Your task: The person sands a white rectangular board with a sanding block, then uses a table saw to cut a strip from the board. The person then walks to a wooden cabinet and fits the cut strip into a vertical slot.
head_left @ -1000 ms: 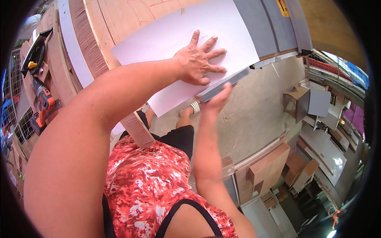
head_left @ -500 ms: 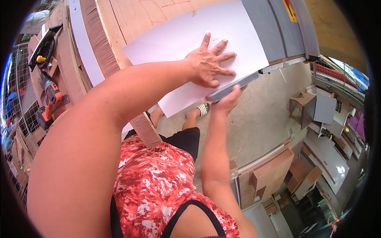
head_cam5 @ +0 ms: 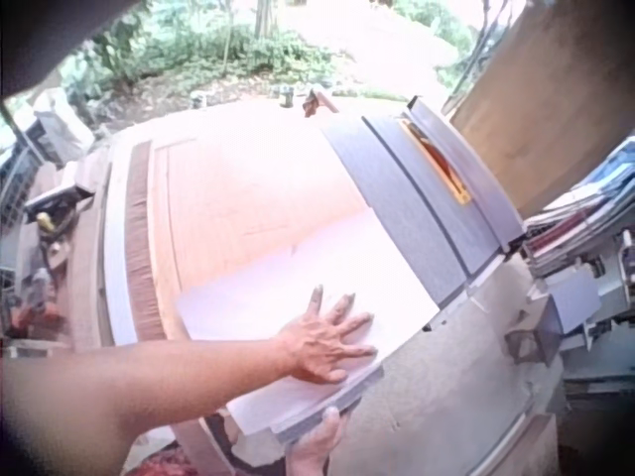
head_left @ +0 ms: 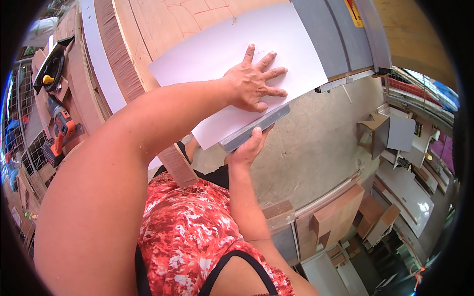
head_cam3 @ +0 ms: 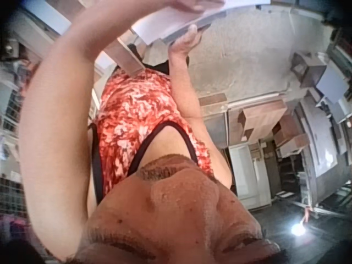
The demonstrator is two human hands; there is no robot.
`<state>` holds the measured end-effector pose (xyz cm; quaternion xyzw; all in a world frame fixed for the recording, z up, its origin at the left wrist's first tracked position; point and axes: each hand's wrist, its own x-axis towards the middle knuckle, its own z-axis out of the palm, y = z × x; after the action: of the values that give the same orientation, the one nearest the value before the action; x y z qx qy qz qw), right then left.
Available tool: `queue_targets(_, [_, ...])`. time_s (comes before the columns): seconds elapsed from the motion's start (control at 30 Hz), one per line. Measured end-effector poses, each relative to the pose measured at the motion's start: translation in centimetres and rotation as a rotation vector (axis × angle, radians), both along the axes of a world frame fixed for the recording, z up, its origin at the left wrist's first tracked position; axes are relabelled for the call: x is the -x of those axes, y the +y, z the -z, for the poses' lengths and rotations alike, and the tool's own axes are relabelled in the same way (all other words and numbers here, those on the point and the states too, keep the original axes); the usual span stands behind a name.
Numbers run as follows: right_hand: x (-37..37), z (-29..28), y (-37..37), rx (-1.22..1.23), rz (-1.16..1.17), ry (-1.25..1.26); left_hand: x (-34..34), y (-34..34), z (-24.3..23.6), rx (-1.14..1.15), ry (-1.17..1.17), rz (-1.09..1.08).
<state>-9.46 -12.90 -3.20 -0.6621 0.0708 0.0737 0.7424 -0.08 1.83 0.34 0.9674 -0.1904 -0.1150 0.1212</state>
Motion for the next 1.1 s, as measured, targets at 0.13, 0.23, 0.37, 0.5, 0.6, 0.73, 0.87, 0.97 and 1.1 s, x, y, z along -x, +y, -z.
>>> queue_targets(0.13, [-7.0, -1.0, -2.4, -0.105, 0.000, 0.161, -0.1, -0.1, 0.3, -0.016, -0.033, -0.007])
queue_targets(0.23, [-7.5, -0.1, -3.2, 0.020, 0.035, 0.125, 0.1, -0.5, 0.1, -0.029, -0.027, 0.002])
queue_targets(0.37, [-0.6, 0.5, -0.2, 0.161, 0.040, -0.107, 0.1, 0.1, 0.8, -0.033, -0.028, -0.022])
queue_targets(0.5, [-6.2, 1.5, -1.7, 0.017, 0.085, -0.004, 0.1, 0.1, 0.2, -0.061, -0.013, -0.012])
queue_targets(0.6, [-9.6, 2.2, -5.7, -0.078, 0.091, 0.073, 0.1, 0.0, 0.2, -0.086, -0.001, 0.011])
queue_targets(0.73, [-3.5, 4.2, -11.9, -0.090, 0.209, 0.275, -0.1, 1.9, 2.6, -0.072, -0.078, -0.109])
queue_targets(0.87, [7.4, 3.0, -23.0, -0.188, 0.439, 0.634, 1.0, 6.1, 1.0, -0.073, -0.201, -0.685])
queue_targets(0.97, [14.2, 2.3, -30.0, -0.063, 0.650, 0.676, 2.0, 10.9, -2.2, -0.056, 0.100, -0.883])
queue_targets(1.1, [18.8, 3.0, -35.3, -0.124, 0.870, 0.679, 1.8, 15.8, 0.3, 0.264, 0.308, -0.833])
